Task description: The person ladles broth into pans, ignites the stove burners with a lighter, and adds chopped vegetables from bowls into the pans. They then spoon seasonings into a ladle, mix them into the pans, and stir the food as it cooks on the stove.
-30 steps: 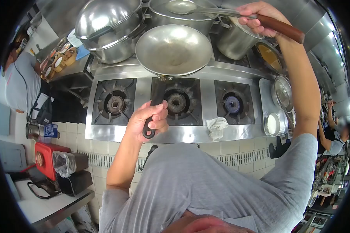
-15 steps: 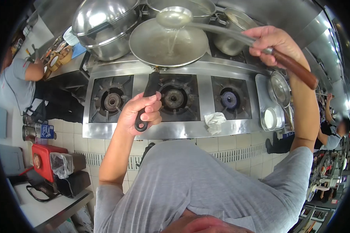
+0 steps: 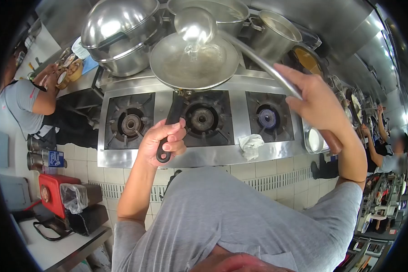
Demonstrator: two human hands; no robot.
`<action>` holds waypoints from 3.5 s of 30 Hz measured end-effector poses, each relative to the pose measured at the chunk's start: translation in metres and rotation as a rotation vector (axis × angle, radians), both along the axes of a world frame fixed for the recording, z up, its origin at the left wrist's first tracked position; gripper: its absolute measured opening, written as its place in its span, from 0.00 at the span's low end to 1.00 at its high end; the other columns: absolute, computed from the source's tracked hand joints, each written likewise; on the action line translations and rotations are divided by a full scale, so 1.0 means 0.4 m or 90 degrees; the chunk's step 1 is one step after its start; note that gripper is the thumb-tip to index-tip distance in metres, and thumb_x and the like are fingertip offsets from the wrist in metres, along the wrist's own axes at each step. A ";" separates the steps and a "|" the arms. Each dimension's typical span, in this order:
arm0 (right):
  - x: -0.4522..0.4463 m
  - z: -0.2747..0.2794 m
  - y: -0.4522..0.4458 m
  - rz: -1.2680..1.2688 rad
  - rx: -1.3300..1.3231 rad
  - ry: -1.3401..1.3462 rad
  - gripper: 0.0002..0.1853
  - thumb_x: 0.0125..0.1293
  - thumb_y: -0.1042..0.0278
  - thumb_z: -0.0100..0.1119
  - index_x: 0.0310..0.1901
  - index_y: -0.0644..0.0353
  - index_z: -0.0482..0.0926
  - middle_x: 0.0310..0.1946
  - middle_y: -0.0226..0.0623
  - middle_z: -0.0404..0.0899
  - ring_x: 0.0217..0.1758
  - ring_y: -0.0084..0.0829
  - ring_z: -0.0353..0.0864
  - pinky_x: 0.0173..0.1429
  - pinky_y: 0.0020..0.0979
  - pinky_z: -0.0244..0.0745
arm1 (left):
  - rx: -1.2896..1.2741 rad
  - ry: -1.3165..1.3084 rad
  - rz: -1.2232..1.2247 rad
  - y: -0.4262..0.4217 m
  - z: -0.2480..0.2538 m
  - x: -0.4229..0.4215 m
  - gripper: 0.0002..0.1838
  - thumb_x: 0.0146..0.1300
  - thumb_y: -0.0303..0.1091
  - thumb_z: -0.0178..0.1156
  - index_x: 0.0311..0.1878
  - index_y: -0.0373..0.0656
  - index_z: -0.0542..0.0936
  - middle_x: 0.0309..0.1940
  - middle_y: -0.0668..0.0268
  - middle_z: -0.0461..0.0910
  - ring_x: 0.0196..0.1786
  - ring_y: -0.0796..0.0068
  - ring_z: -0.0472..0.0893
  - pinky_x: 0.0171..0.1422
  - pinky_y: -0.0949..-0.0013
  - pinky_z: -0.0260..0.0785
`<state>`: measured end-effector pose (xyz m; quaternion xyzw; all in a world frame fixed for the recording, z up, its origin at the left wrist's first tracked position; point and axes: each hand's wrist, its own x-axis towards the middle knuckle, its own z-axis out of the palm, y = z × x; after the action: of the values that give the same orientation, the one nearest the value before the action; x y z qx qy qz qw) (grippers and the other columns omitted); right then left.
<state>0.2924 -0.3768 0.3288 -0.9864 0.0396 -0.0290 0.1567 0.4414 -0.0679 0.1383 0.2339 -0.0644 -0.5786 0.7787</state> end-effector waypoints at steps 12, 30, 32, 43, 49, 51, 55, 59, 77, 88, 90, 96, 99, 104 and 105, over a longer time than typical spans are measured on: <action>0.413 0.064 -0.204 -0.076 -0.009 0.007 0.34 0.47 0.74 0.59 0.62 0.69 0.77 0.21 0.35 0.76 0.15 0.26 0.70 0.23 0.30 0.67 | -0.003 -0.008 0.010 -0.005 0.014 -0.016 0.05 0.70 0.32 0.60 0.46 0.44 0.77 0.21 0.75 0.70 0.16 0.87 0.67 0.19 0.77 0.52; 0.594 0.018 -0.344 -0.222 0.767 0.231 0.07 0.67 0.74 0.57 0.37 0.66 0.70 0.29 0.41 0.78 0.18 0.16 0.76 0.14 0.16 0.67 | 0.025 -0.004 0.057 -0.011 0.030 -0.046 0.05 0.68 0.30 0.61 0.43 0.43 0.75 0.20 0.75 0.69 0.15 0.86 0.66 0.19 0.76 0.51; 0.575 0.028 -0.340 -0.237 0.807 0.204 0.08 0.70 0.74 0.53 0.36 0.63 0.64 0.29 0.43 0.76 0.16 0.17 0.73 0.12 0.16 0.67 | 0.021 -0.006 0.054 -0.011 0.026 -0.045 0.05 0.68 0.30 0.61 0.43 0.43 0.75 0.20 0.75 0.69 0.15 0.87 0.66 0.19 0.76 0.51; 0.432 0.132 -0.326 -0.158 0.923 0.239 0.09 0.68 0.74 0.53 0.34 0.71 0.70 0.25 0.44 0.75 0.17 0.24 0.74 0.15 0.22 0.68 | -0.020 -0.012 0.016 -0.024 0.029 -0.030 0.04 0.72 0.32 0.57 0.46 0.44 0.76 0.21 0.78 0.69 0.16 0.89 0.66 0.23 0.76 0.52; 0.301 0.177 -0.288 -0.048 0.846 0.249 0.10 0.67 0.73 0.55 0.35 0.75 0.73 0.25 0.45 0.75 0.17 0.24 0.73 0.16 0.23 0.68 | -0.050 0.004 0.005 -0.022 0.024 -0.026 0.08 0.75 0.30 0.51 0.51 0.40 0.76 0.22 0.79 0.69 0.15 0.90 0.66 0.24 0.75 0.52; 0.267 0.173 -0.281 -0.012 0.835 0.240 0.11 0.68 0.73 0.54 0.42 0.76 0.71 0.26 0.46 0.76 0.16 0.23 0.74 0.15 0.21 0.69 | -0.047 -0.004 -0.001 -0.020 0.024 -0.023 0.06 0.74 0.31 0.53 0.49 0.41 0.77 0.22 0.79 0.69 0.16 0.90 0.67 0.24 0.75 0.52; 0.192 0.152 -0.252 -0.042 0.805 0.169 0.23 0.68 0.76 0.53 0.62 0.78 0.64 0.30 0.47 0.76 0.14 0.22 0.77 0.12 0.19 0.70 | -0.040 -0.011 -0.003 -0.014 0.034 -0.027 0.04 0.73 0.31 0.56 0.46 0.43 0.76 0.22 0.79 0.70 0.17 0.89 0.67 0.24 0.75 0.52; 0.134 0.112 -0.237 -0.064 0.778 0.178 0.26 0.66 0.79 0.52 0.65 0.79 0.65 0.30 0.49 0.78 0.13 0.23 0.78 0.12 0.18 0.72 | -0.062 -0.007 -0.010 -0.007 0.033 -0.027 0.08 0.76 0.30 0.51 0.50 0.39 0.76 0.23 0.79 0.69 0.16 0.90 0.68 0.25 0.75 0.52; 0.022 0.025 -0.038 0.078 -0.085 -0.108 0.34 0.52 0.81 0.60 0.66 0.68 0.73 0.28 0.45 0.77 0.36 0.33 0.81 0.49 0.33 0.76 | -0.026 -0.024 -0.002 0.017 0.036 -0.025 0.03 0.70 0.31 0.59 0.44 0.46 0.76 0.21 0.78 0.70 0.17 0.88 0.66 0.25 0.75 0.52; 0.507 0.043 -0.226 -0.067 -0.088 0.028 0.20 0.45 0.74 0.58 0.44 0.69 0.82 0.16 0.42 0.74 0.15 0.32 0.74 0.23 0.36 0.69 | -0.006 -0.002 0.022 0.008 0.034 -0.021 0.03 0.69 0.30 0.60 0.43 0.46 0.77 0.21 0.76 0.70 0.16 0.87 0.67 0.21 0.77 0.52; 0.585 0.015 -0.259 -0.080 -0.080 0.081 0.18 0.45 0.74 0.58 0.41 0.70 0.81 0.15 0.40 0.74 0.14 0.31 0.74 0.22 0.36 0.68 | -0.002 -0.005 0.028 0.006 0.035 -0.022 0.03 0.69 0.29 0.61 0.43 0.46 0.77 0.21 0.76 0.70 0.16 0.87 0.67 0.21 0.76 0.53; 0.679 -0.043 -0.311 -0.075 0.201 0.141 0.06 0.55 0.74 0.59 0.27 0.68 0.74 0.16 0.36 0.75 0.14 0.26 0.75 0.17 0.31 0.66 | 0.017 -0.019 0.051 0.006 0.036 -0.021 0.06 0.70 0.28 0.58 0.47 0.40 0.74 0.21 0.76 0.69 0.15 0.88 0.67 0.21 0.77 0.54; 0.637 -0.002 -0.285 -0.202 0.433 0.222 0.08 0.62 0.72 0.59 0.27 0.64 0.74 0.19 0.35 0.76 0.16 0.19 0.75 0.15 0.23 0.67 | 0.011 -0.018 0.053 0.007 0.032 -0.023 0.06 0.70 0.29 0.59 0.46 0.41 0.74 0.20 0.76 0.68 0.14 0.87 0.67 0.20 0.77 0.53; 0.617 0.000 -0.315 -0.215 0.758 0.234 0.07 0.68 0.73 0.57 0.35 0.65 0.69 0.28 0.40 0.78 0.17 0.15 0.75 0.14 0.15 0.67 | 0.008 -0.017 0.051 0.007 0.027 -0.019 0.06 0.70 0.28 0.58 0.47 0.41 0.74 0.20 0.75 0.68 0.14 0.88 0.67 0.20 0.77 0.52; 0.608 0.007 -0.311 -0.217 0.789 0.227 0.07 0.68 0.73 0.57 0.35 0.65 0.69 0.28 0.40 0.78 0.17 0.15 0.75 0.13 0.16 0.67 | 0.009 -0.018 0.053 0.006 0.026 -0.018 0.06 0.70 0.28 0.58 0.47 0.41 0.75 0.20 0.76 0.68 0.14 0.88 0.67 0.21 0.76 0.52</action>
<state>0.5356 -0.5012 0.3317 -0.6832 0.2299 0.1386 0.6791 0.4341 -0.0655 0.1489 0.2495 -0.0615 -0.5431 0.7994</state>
